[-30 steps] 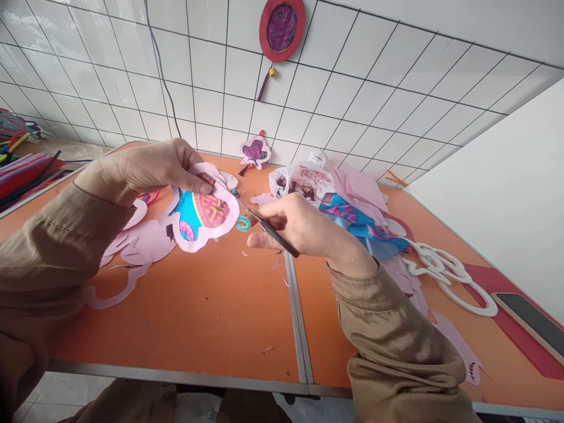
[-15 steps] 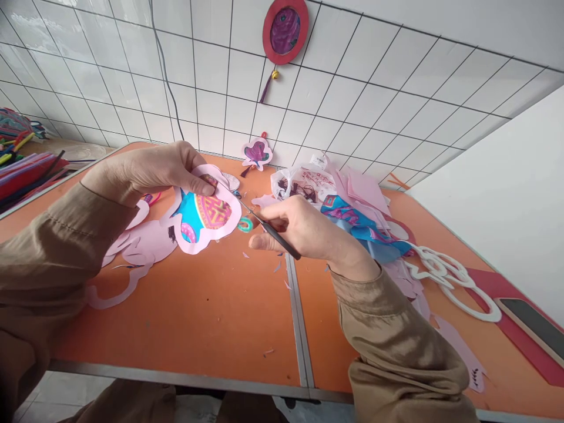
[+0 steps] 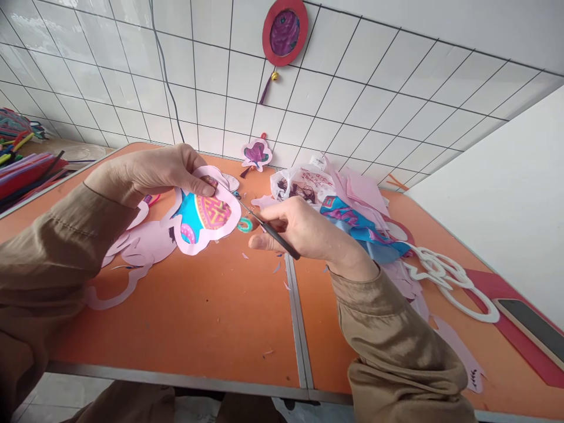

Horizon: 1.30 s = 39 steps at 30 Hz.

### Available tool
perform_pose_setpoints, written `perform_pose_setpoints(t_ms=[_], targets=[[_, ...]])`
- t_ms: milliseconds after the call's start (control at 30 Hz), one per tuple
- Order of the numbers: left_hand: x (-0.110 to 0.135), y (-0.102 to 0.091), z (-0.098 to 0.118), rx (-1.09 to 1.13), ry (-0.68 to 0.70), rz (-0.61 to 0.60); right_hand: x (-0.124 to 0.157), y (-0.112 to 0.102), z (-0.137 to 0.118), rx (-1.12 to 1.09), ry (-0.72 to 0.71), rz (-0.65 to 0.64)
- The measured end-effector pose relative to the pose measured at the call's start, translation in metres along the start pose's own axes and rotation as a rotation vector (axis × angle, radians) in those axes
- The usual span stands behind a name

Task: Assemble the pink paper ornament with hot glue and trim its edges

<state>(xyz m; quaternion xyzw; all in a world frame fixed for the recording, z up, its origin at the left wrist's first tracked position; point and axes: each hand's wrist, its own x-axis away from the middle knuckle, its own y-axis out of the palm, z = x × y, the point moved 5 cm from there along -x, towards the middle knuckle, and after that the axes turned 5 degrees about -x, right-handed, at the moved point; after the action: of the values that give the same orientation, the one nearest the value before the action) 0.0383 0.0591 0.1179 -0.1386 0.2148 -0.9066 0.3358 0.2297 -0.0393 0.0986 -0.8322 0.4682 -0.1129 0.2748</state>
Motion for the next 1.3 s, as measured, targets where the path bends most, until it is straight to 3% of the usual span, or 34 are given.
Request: perform_pose_setpoints(t_ms=[433,1300], targets=[[0.0020,0.0048,0.0036,0.025,0.032,0.009,-0.0008,0.0006,0.0010,0.001,0.028,-0.022],[-0.0054,0.0083,-0.0032,0.098,0.032,-0.104,0.0003,0.0033,-0.0001,-0.009,0.070,0.010]])
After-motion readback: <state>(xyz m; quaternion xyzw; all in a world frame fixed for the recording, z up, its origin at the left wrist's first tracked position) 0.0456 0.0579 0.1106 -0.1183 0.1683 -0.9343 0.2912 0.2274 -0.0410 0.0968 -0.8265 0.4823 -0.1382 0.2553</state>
